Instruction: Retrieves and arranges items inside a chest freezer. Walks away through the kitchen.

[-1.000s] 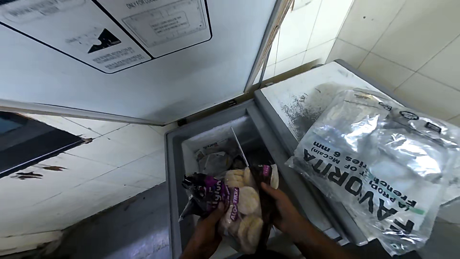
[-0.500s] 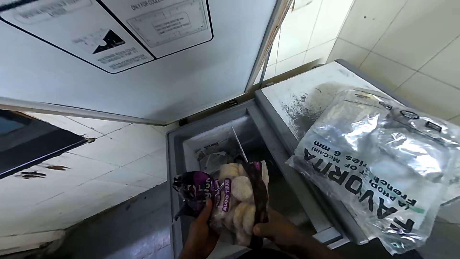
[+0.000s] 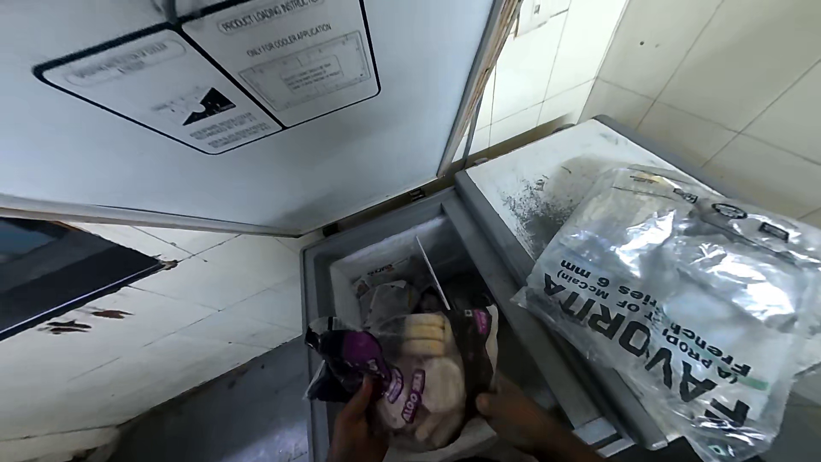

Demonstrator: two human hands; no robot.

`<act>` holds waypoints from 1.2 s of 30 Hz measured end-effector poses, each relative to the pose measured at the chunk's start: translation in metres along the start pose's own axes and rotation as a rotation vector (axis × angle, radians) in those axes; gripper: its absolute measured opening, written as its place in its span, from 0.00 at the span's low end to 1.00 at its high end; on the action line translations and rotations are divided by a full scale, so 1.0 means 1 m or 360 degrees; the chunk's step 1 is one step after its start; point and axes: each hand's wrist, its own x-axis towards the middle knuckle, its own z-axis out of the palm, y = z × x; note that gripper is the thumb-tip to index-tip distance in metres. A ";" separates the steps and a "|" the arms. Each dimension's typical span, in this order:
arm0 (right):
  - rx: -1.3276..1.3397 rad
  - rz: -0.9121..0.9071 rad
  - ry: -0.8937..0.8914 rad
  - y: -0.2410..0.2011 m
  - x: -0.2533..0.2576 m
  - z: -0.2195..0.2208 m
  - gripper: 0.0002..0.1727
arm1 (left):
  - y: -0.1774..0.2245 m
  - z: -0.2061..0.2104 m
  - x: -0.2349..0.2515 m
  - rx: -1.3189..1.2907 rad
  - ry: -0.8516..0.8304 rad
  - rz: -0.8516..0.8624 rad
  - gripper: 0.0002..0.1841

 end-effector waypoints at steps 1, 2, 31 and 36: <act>0.0114 -0.0023 0.0059 -0.001 0.001 0.000 0.39 | 0.000 -0.002 0.000 0.0012 0.0005 -0.0003 0.14; 0.0182 -0.0044 0.0121 -0.003 0.002 0.001 0.37 | 0.000 -0.002 -0.001 0.0032 0.0049 -0.0004 0.14; 0.0222 0.0034 0.0419 -0.018 0.020 0.021 0.26 | -0.005 0.004 -0.012 0.0022 -0.0052 -0.0137 0.04; 0.0261 0.0037 0.0484 -0.014 0.021 0.021 0.25 | -0.005 0.007 -0.013 0.0051 0.0012 -0.0193 0.10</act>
